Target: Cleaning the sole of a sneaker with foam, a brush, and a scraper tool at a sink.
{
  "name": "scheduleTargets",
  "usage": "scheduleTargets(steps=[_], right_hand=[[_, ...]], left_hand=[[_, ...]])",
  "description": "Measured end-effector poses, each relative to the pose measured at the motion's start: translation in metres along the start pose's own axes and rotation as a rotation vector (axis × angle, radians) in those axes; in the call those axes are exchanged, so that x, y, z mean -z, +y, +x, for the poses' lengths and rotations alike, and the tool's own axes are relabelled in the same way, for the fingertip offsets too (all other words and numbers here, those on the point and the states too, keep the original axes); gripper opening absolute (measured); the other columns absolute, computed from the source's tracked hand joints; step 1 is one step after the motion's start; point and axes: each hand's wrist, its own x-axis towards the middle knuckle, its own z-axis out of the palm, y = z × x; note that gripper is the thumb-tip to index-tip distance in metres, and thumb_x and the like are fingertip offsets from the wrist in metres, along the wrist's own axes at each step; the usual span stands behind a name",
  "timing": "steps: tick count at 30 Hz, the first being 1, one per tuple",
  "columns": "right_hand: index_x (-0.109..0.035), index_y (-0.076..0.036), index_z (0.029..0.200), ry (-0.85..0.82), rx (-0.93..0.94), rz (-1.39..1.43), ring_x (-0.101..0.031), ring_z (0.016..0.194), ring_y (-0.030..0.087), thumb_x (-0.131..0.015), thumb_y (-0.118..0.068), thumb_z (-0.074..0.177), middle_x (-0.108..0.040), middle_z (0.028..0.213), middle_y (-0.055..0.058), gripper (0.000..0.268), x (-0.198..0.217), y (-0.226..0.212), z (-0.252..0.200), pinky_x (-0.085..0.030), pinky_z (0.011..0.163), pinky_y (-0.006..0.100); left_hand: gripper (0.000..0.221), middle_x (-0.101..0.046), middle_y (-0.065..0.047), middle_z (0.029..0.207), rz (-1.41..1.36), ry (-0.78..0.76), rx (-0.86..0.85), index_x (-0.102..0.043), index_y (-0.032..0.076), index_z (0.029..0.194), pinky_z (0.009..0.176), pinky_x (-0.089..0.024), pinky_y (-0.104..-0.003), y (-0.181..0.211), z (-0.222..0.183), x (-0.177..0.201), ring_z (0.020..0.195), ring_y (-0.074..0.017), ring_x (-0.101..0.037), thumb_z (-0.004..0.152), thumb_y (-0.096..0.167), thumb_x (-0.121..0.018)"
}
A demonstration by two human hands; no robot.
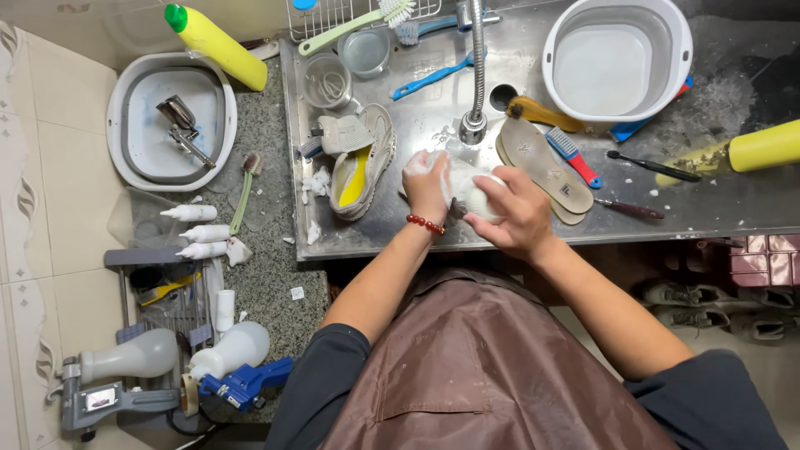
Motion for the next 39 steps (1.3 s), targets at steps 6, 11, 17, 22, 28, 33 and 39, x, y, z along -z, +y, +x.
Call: scheduleTargets(steps=[6, 11, 17, 22, 28, 33, 39], right_hand=[[-0.068, -0.009, 0.128, -0.052, -0.088, -0.084, -0.067, 0.090, 0.031, -0.085, -0.034, 0.083, -0.065, 0.113, 0.014, 0.054, -0.001, -0.015, 0.019, -0.054, 0.074, 0.039], [-0.066, -0.009, 0.127, -0.065, -0.040, -0.038, -0.066, 0.092, 0.033, -0.084, -0.034, 0.083, -0.064, 0.113, 0.015, 0.054, -0.005, -0.001, 0.027, -0.055, 0.077, 0.040], [-0.057, -0.001, 0.134, 0.068, -0.214, 0.101, -0.060, 0.105, 0.037, -0.074, -0.033, 0.094, -0.057, 0.122, 0.020, 0.053, -0.052, 0.009, -0.017, -0.052, 0.090, 0.041], [-0.053, 0.002, 0.134, 0.138, -0.267, 0.179, -0.056, 0.109, 0.036, -0.067, -0.035, 0.098, -0.054, 0.121, 0.022, 0.054, -0.062, 0.010, -0.006, -0.048, 0.098, 0.042], [-0.049, 0.000, 0.136, 0.279, -0.094, 0.151, -0.054, 0.110, 0.037, -0.070, -0.037, 0.098, -0.051, 0.122, 0.022, 0.058, -0.076, 0.032, -0.024, -0.047, 0.100, 0.044], [-0.053, -0.005, 0.136, 0.269, -0.088, 0.056, -0.059, 0.100, 0.036, -0.076, -0.035, 0.093, -0.055, 0.120, 0.021, 0.057, -0.055, 0.005, 0.017, -0.052, 0.085, 0.043], [-0.057, -0.007, 0.131, 0.174, -0.102, 0.047, -0.060, 0.087, 0.034, -0.082, -0.037, 0.086, -0.059, 0.111, 0.020, 0.059, -0.084, 0.043, -0.051, -0.052, 0.073, 0.043]], left_hand=[[0.024, -0.057, -0.006, 0.061, -0.238, -0.014, 0.046, -0.058, -0.002, 0.077, 0.049, -0.040, -0.033, -0.010, 0.000, -0.005, 0.054, -0.0114, -0.048, 0.087, 0.016, -0.070], [0.024, -0.056, -0.001, 0.062, -0.348, 0.040, 0.165, -0.058, -0.001, 0.075, 0.046, -0.037, -0.029, -0.006, 0.013, -0.008, 0.053, -0.0080, -0.047, 0.088, 0.016, -0.069], [0.027, -0.052, 0.001, 0.063, -0.481, 0.108, 0.207, -0.051, 0.002, 0.071, 0.046, -0.035, -0.027, -0.028, 0.024, -0.006, 0.054, -0.0065, -0.044, 0.089, 0.013, -0.069], [0.025, -0.050, 0.002, 0.067, -0.665, 0.199, 0.312, -0.052, 0.004, 0.074, 0.048, -0.034, -0.027, -0.022, 0.016, -0.004, 0.056, -0.0071, -0.043, 0.090, 0.012, -0.069], [0.018, -0.060, 0.001, 0.077, -0.729, 0.155, 0.393, -0.066, -0.002, 0.089, 0.059, -0.042, -0.023, -0.033, 0.020, -0.005, 0.066, -0.0072, -0.052, 0.087, 0.012, -0.076], [0.022, -0.064, -0.003, 0.084, -0.629, 0.165, 0.439, -0.067, -0.004, 0.099, 0.060, -0.045, -0.027, -0.019, 0.002, -0.002, 0.068, -0.0104, -0.055, 0.085, 0.010, -0.077], [0.024, -0.070, -0.006, 0.095, -0.854, 0.184, 0.355, -0.065, -0.007, 0.105, 0.072, -0.053, -0.027, -0.044, 0.012, -0.001, 0.081, -0.0132, -0.067, 0.089, 0.009, -0.074]])
